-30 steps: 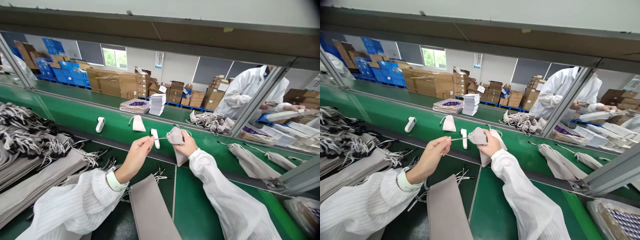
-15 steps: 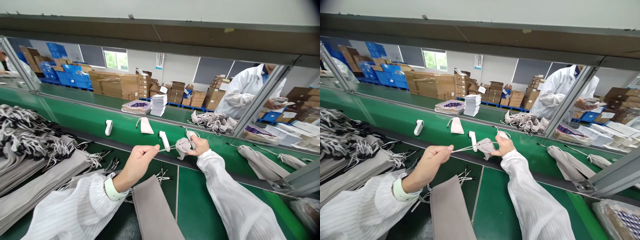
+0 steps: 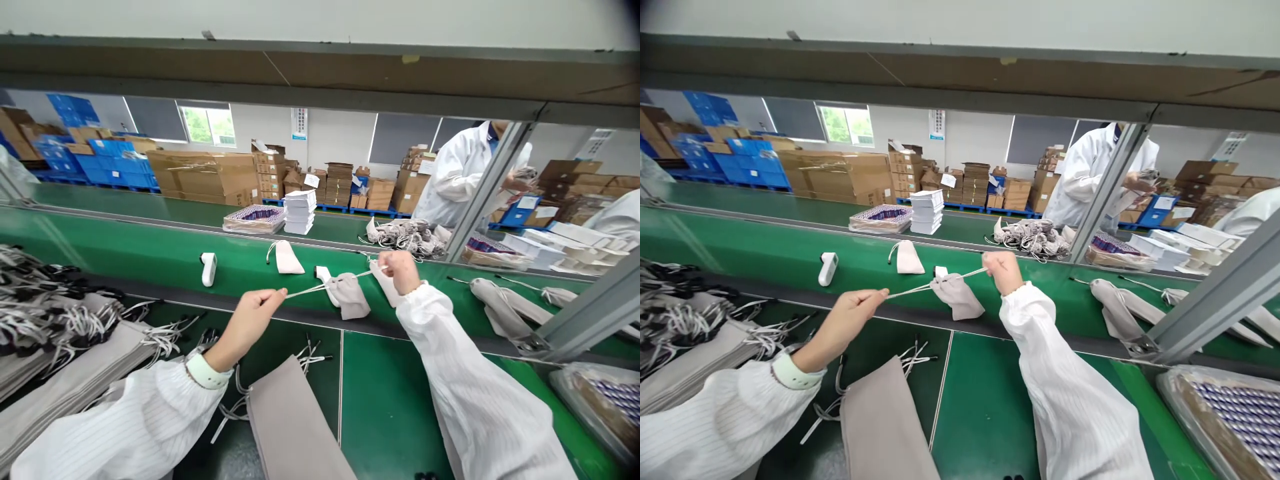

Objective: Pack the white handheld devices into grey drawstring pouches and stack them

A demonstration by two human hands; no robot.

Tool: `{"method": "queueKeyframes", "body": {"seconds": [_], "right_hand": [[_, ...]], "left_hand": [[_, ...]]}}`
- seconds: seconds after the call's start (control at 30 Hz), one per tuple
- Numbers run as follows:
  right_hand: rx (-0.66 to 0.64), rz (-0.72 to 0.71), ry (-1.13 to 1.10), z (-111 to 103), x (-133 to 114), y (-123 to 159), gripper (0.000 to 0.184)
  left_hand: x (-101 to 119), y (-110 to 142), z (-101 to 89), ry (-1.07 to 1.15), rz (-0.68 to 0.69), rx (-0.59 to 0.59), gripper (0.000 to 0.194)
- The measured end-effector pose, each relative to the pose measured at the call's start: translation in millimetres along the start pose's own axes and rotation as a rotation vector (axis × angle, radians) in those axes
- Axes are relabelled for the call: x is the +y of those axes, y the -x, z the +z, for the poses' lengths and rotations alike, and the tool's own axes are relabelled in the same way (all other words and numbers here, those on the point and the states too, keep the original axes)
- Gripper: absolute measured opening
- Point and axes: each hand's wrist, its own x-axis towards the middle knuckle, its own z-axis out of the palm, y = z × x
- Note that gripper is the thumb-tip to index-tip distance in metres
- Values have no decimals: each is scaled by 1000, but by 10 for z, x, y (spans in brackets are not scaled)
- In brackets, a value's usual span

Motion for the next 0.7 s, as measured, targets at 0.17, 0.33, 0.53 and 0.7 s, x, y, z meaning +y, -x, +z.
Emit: {"method": "queueKeyframes", "body": {"seconds": [0.17, 0.33, 0.53, 0.7], "right_hand": [[587, 143, 111, -158, -60, -56, 48], [608, 204, 255, -121, 241, 15, 45], [701, 240, 350, -202, 419, 32, 44], [741, 287, 328, -318, 518, 32, 41]], "left_hand": [[81, 120, 183, -89, 114, -347, 40], [254, 203, 244, -155, 126, -295, 40], [202, 257, 302, -187, 129, -353, 38], [188, 314, 355, -177, 111, -379, 37]]}}
